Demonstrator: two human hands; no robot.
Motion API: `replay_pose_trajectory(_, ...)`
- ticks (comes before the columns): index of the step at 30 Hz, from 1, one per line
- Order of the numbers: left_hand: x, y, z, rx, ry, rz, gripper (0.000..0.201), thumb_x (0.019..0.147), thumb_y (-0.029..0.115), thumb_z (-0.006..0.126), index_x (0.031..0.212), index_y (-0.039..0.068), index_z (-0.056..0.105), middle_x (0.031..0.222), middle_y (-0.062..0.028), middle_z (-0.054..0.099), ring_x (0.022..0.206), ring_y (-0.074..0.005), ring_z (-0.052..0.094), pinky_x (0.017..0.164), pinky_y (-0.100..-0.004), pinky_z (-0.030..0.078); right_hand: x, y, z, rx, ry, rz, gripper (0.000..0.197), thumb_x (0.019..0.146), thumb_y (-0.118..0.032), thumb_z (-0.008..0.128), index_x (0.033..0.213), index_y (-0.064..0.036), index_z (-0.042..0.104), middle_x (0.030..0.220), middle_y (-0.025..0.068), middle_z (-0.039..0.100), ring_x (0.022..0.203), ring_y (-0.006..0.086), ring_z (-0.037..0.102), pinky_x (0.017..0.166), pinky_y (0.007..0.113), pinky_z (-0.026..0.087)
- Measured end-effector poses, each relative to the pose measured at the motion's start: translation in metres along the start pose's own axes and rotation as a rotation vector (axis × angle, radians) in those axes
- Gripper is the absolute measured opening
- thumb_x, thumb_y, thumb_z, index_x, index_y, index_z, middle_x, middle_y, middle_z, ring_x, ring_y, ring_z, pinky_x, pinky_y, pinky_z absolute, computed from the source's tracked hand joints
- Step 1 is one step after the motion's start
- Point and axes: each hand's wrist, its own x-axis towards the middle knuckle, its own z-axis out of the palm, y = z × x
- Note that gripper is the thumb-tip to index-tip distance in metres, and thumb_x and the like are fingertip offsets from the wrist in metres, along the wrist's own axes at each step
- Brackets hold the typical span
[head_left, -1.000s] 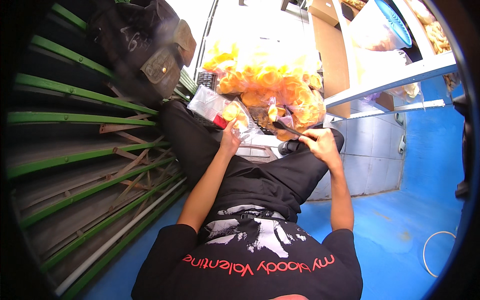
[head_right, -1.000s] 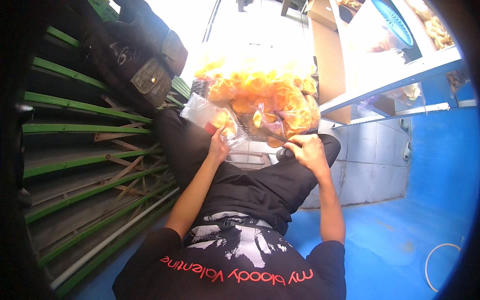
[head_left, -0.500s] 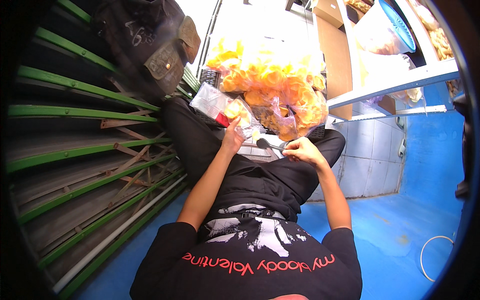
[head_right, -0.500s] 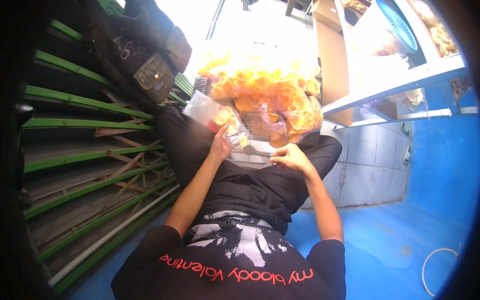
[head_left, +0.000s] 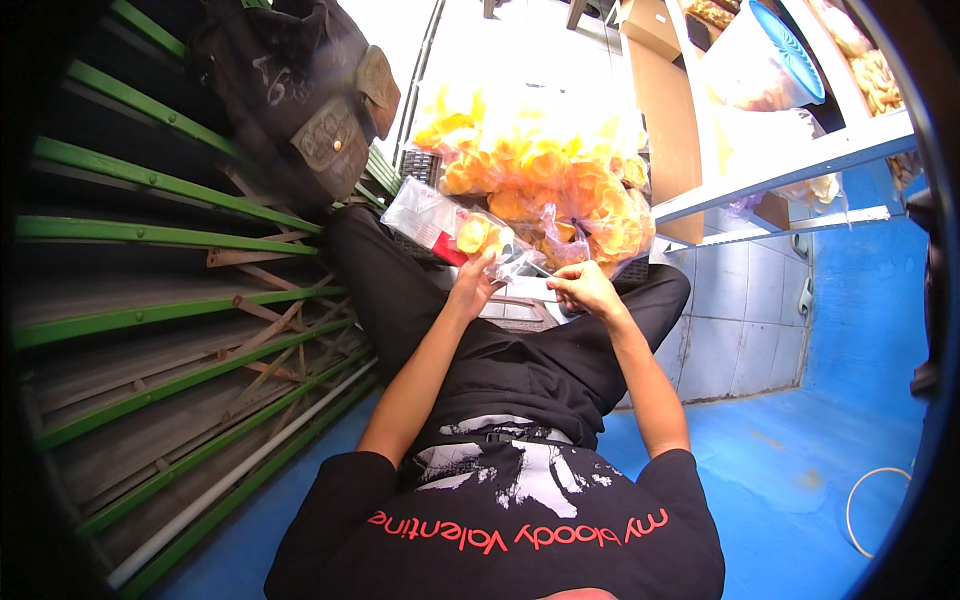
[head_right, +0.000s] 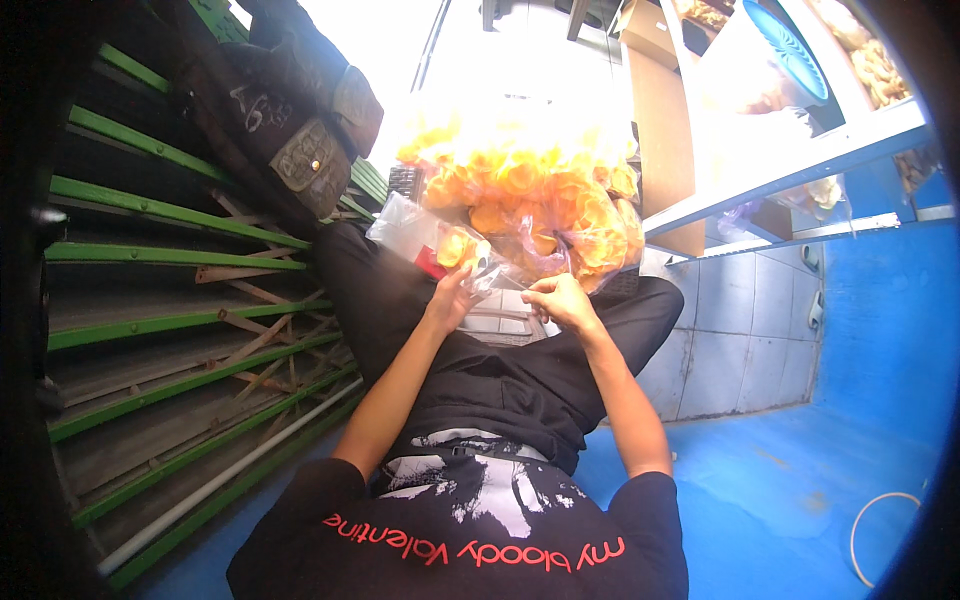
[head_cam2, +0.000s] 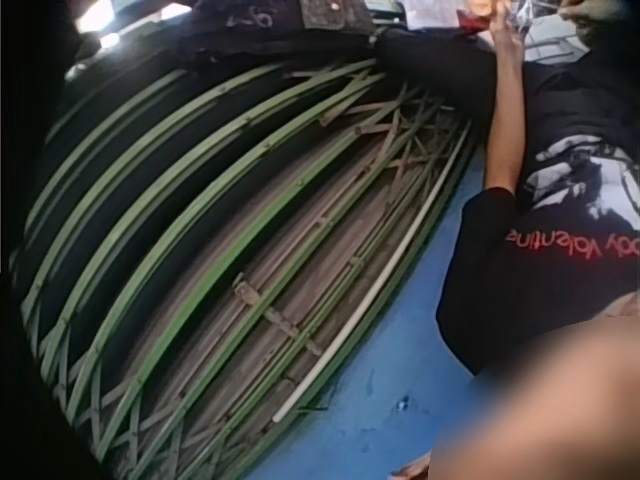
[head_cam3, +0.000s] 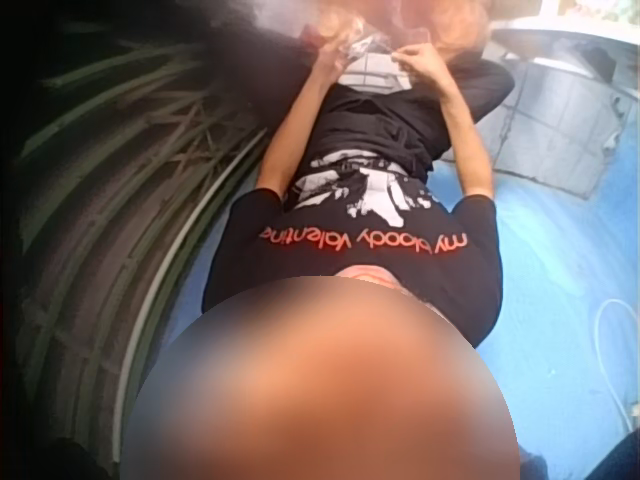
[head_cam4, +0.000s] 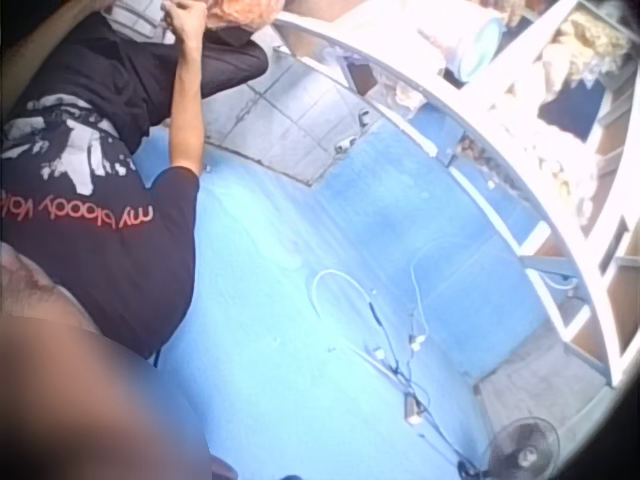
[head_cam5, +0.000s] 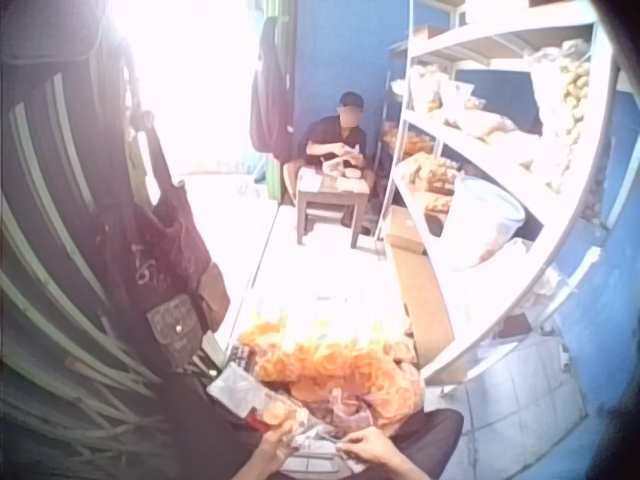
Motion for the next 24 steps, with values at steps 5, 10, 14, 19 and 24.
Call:
replay_pose_trajectory(5,0.002,-0.004,-0.003,0.022,0.013,0.013,0.031,0.094,0.011,0.055,0.124,0.003,0.050,0.118,-0.0108,0.060,0.107,-0.0224,0.061,0.094,-0.0414,0.051,0.007,-0.008,0.003,0.010,0.001,0.019,0.018,0.085,-0.018,0.069,0.084,-0.0009,0.069,0.062,0.0020,0.062,0.045,0.0054,0.052,0.041,0.019,0.038)
replay_pose_trajectory(10,0.002,-0.005,-0.003,-0.039,0.020,0.008,0.030,0.093,0.008,0.057,0.121,0.002,0.050,0.114,-0.0112,0.062,0.104,-0.0224,0.062,0.094,-0.0405,0.051,0.003,-0.020,0.007,-0.151,0.050,-0.032,0.020,0.084,-0.020,0.070,0.085,0.0008,0.070,0.063,0.0037,0.063,0.047,0.0071,0.055,0.044,0.023,0.041)
replay_pose_trajectory(14,0.002,-0.005,-0.004,-0.065,0.025,0.027,0.031,0.093,0.008,0.058,0.122,0.002,0.051,0.113,-0.0113,0.062,0.104,-0.0224,0.062,0.094,-0.0397,0.051,-0.019,-0.038,0.002,-0.447,0.120,-0.060,0.034,0.077,-0.031,0.071,0.087,0.0019,0.071,0.070,0.0164,0.067,0.065,0.0259,0.066,0.064,0.037,0.051)
replay_pose_trajectory(19,0.006,-0.006,-0.008,-0.052,0.000,0.054,0.033,0.094,0.010,0.055,0.125,0.002,0.050,0.117,-0.0128,0.062,0.107,-0.0233,0.061,0.095,-0.0403,0.050,-0.058,-0.060,-0.009,-0.774,0.223,-0.155,0.038,0.074,-0.039,0.073,0.089,-0.0034,0.071,0.081,0.0214,0.066,0.089,0.0355,0.063,0.078,0.043,0.049)
replay_pose_trajectory(24,0.007,-0.006,-0.012,-0.085,0.014,0.067,0.036,0.094,0.010,0.051,0.129,0.002,0.047,0.122,-0.0144,0.059,0.112,-0.0249,0.059,0.097,-0.0422,0.048,-0.080,-0.076,-0.065,-0.552,0.066,-0.189,0.033,0.075,-0.033,0.073,0.089,-0.0036,0.072,0.079,0.0181,0.067,0.069,0.0304,0.065,0.069,0.036,0.051)
